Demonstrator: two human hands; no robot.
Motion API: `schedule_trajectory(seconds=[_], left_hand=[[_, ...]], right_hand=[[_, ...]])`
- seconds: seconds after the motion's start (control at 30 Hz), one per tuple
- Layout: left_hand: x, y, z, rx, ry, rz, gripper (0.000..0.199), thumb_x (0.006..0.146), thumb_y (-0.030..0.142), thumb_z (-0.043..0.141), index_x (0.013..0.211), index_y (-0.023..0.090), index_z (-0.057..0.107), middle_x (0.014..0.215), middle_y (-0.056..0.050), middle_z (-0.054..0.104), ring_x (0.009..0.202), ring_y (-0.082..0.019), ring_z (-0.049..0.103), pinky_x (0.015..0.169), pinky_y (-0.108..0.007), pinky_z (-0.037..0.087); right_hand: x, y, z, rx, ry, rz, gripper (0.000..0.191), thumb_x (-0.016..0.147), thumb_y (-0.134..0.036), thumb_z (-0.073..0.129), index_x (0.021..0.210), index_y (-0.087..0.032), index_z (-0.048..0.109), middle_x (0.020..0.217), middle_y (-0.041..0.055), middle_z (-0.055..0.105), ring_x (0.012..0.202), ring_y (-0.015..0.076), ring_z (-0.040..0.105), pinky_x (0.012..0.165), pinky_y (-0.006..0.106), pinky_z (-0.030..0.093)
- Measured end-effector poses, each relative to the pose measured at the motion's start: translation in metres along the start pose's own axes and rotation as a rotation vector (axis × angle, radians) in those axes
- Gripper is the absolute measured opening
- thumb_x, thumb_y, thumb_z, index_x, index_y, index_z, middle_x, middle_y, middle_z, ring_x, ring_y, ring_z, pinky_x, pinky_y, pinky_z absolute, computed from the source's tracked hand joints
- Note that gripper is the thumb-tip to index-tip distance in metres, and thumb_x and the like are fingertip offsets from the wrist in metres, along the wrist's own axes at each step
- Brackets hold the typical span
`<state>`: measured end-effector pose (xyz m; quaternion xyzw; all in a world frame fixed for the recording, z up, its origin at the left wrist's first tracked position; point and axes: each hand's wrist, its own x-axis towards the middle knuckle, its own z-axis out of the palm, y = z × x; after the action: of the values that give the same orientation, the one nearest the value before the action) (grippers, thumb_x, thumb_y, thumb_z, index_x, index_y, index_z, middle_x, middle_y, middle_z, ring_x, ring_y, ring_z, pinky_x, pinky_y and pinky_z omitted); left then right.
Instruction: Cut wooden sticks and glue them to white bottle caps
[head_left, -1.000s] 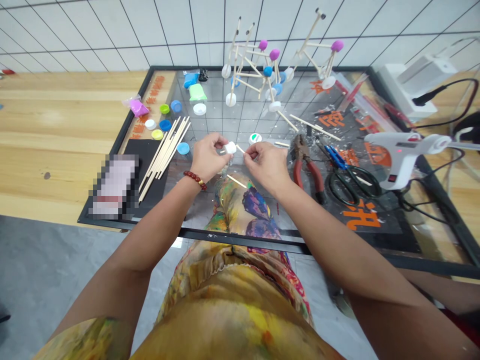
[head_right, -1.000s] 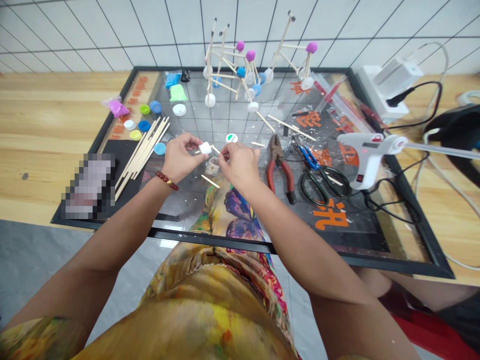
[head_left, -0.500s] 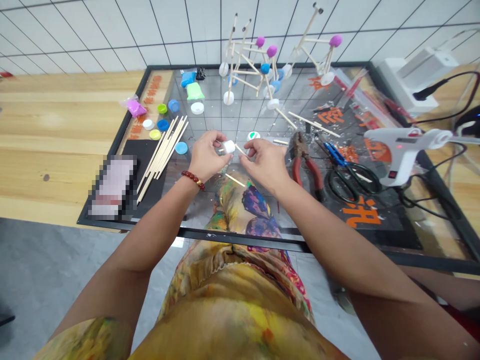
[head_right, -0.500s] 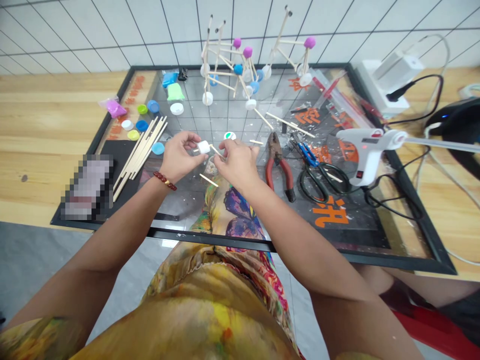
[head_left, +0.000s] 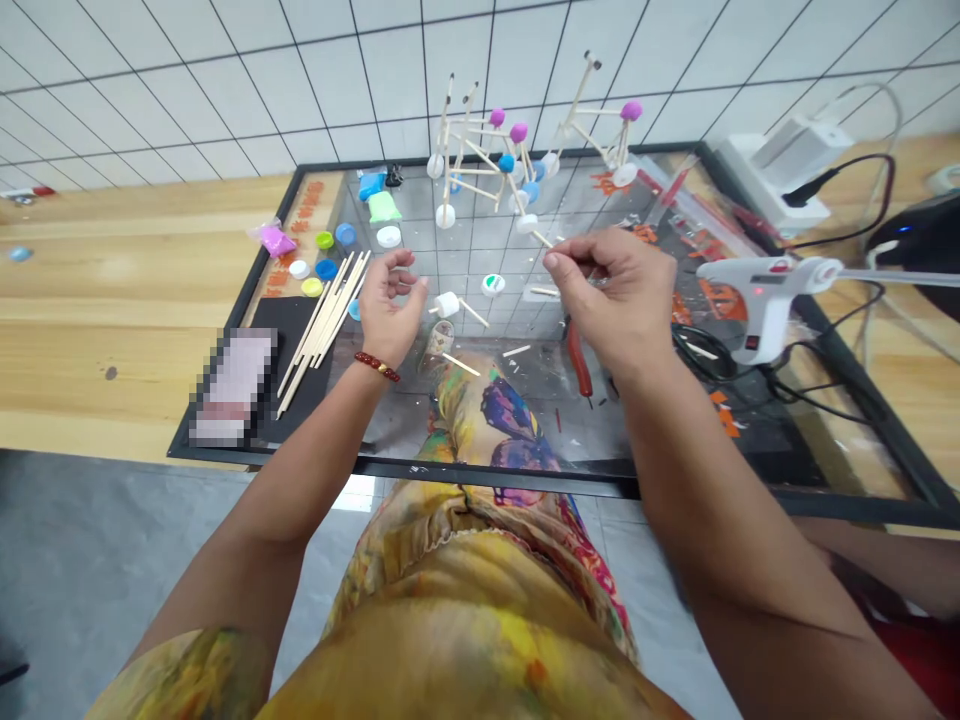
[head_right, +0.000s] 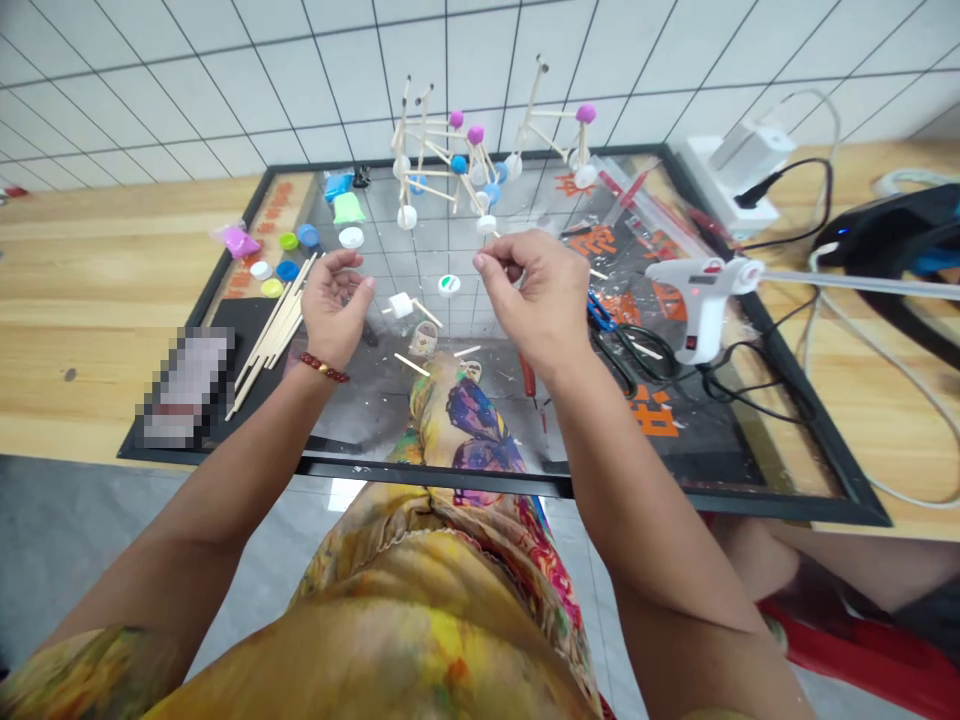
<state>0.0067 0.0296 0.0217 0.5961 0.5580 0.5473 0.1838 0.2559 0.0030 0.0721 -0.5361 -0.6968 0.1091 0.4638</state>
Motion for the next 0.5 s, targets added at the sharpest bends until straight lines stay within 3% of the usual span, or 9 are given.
schedule_trajectory(seconds=[0.1, 0.2, 0.37, 0.5], left_hand=[[0.003, -0.003, -0.002, -0.063, 0.045, 0.06, 0.034, 0.087, 0.017, 0.071, 0.119, 0.021, 0.058, 0.121, -0.004, 0.069, 0.096, -0.013, 0.069, 0.087, -0.027, 0.055], [0.007, -0.009, -0.004, -0.129, 0.107, 0.11, 0.033, 0.085, 0.016, 0.072, 0.116, 0.021, 0.06, 0.115, -0.005, 0.071, 0.091, -0.013, 0.069, 0.085, -0.028, 0.056], [0.016, -0.02, -0.007, -0.23, 0.219, 0.1, 0.029, 0.085, 0.016, 0.073, 0.112, 0.021, 0.062, 0.11, -0.005, 0.072, 0.087, -0.013, 0.069, 0.081, -0.027, 0.055], [0.019, -0.024, -0.008, -0.285, 0.251, 0.099, 0.029, 0.084, 0.015, 0.074, 0.111, 0.021, 0.063, 0.108, -0.005, 0.073, 0.089, -0.014, 0.069, 0.081, -0.028, 0.056]], right_hand=[[-0.007, 0.014, -0.004, 0.015, -0.089, -0.014, 0.011, 0.09, -0.03, 0.068, 0.089, -0.022, 0.075, 0.086, 0.0053, 0.073, 0.079, 0.0215, 0.065, 0.078, 0.038, 0.05], [-0.018, 0.013, 0.005, 0.02, -0.2, -0.057, 0.01, 0.088, -0.025, 0.068, 0.089, -0.02, 0.077, 0.088, 0.0055, 0.075, 0.08, 0.0214, 0.067, 0.078, 0.036, 0.05], [-0.036, -0.025, 0.029, -0.201, -0.535, -0.148, 0.017, 0.092, -0.033, 0.069, 0.092, -0.018, 0.078, 0.092, 0.0083, 0.076, 0.09, 0.0249, 0.068, 0.082, 0.035, 0.045], [-0.046, -0.043, 0.039, -0.376, -0.698, -0.134, 0.018, 0.096, -0.033, 0.066, 0.095, -0.019, 0.077, 0.097, 0.0095, 0.076, 0.095, 0.0265, 0.067, 0.082, 0.036, 0.042]])
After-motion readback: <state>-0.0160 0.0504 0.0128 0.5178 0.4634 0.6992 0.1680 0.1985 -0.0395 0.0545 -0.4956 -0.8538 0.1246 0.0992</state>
